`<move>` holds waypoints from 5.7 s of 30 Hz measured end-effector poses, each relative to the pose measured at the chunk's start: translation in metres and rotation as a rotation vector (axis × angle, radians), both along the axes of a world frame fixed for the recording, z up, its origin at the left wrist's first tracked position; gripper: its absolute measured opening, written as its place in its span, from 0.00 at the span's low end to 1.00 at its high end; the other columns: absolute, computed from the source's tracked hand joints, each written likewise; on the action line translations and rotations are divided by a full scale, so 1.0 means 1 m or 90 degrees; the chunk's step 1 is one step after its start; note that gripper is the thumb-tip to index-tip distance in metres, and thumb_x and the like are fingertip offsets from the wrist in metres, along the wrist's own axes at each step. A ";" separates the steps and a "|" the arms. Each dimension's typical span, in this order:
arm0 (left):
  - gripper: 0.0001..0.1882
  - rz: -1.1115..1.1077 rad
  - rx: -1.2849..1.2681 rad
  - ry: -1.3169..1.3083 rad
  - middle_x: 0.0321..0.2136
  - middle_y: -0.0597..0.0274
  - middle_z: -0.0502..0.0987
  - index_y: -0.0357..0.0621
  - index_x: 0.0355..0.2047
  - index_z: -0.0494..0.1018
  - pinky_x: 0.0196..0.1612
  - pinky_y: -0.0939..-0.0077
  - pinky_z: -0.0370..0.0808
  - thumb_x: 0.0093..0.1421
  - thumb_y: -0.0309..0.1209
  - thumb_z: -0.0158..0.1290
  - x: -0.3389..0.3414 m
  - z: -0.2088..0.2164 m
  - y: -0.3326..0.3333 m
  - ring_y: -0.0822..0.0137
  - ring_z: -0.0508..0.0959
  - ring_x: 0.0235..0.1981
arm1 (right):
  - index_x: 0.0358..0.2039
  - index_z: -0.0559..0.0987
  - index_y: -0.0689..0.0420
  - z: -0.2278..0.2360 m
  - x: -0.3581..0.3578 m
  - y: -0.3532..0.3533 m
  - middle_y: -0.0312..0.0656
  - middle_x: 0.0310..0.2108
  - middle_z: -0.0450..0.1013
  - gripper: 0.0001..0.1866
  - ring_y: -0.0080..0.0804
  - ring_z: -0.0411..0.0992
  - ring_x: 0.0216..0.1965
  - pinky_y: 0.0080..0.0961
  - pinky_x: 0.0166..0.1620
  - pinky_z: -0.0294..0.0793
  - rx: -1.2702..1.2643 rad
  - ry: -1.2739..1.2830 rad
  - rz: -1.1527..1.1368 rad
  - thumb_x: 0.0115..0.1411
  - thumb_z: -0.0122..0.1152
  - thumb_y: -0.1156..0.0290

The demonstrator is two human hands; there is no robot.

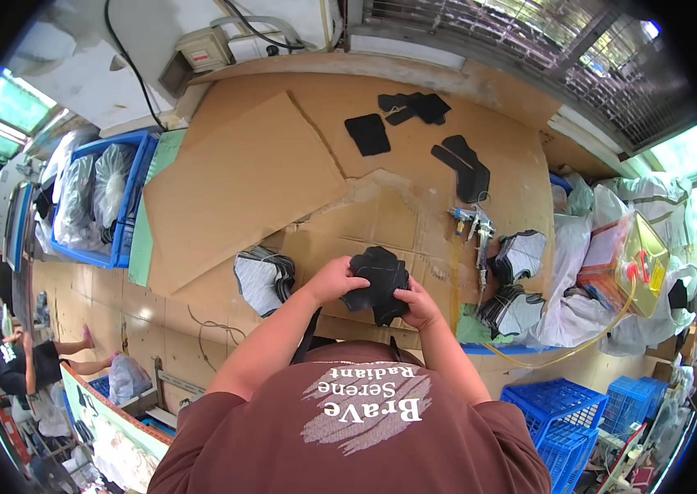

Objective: The recorder extracts shoe upper components from a plastic bag, organizes them into stacks, and then uses a spray adhesive gun to apply glue to the edges of the components.

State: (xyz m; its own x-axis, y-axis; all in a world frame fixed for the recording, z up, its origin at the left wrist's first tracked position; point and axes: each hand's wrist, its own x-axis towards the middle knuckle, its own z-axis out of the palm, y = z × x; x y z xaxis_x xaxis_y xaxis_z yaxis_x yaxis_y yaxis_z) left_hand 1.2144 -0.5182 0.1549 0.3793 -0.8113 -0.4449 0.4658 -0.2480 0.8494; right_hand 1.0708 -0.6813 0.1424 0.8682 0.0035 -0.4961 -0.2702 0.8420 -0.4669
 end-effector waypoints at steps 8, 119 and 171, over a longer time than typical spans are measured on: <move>0.17 -0.183 0.189 -0.428 0.23 0.61 0.72 0.36 0.29 0.70 0.29 0.78 0.69 0.43 0.32 0.62 0.013 0.021 0.001 0.73 0.71 0.24 | 0.54 0.59 0.60 0.007 -0.009 -0.005 0.43 0.47 0.66 0.34 0.36 0.68 0.47 0.31 0.49 0.68 0.039 -0.073 0.120 0.45 0.59 0.79; 0.27 0.504 0.029 0.188 0.32 0.63 0.73 0.39 0.44 0.65 0.22 0.81 0.66 0.47 0.38 0.61 -0.003 -0.008 0.187 0.73 0.72 0.26 | 0.49 0.60 0.66 -0.018 0.125 0.185 0.51 0.44 0.66 0.43 0.38 0.68 0.44 0.30 0.46 0.69 -0.664 -0.005 0.231 0.35 0.73 0.63; 0.08 0.167 0.235 -0.553 0.19 0.53 0.74 0.35 0.24 0.74 0.26 0.72 0.70 0.48 0.29 0.54 0.057 0.012 0.134 0.64 0.75 0.21 | 0.50 0.58 0.57 0.035 0.101 0.156 0.47 0.46 0.62 0.42 0.44 0.61 0.49 0.39 0.52 0.56 -1.277 -0.172 0.185 0.34 0.68 0.62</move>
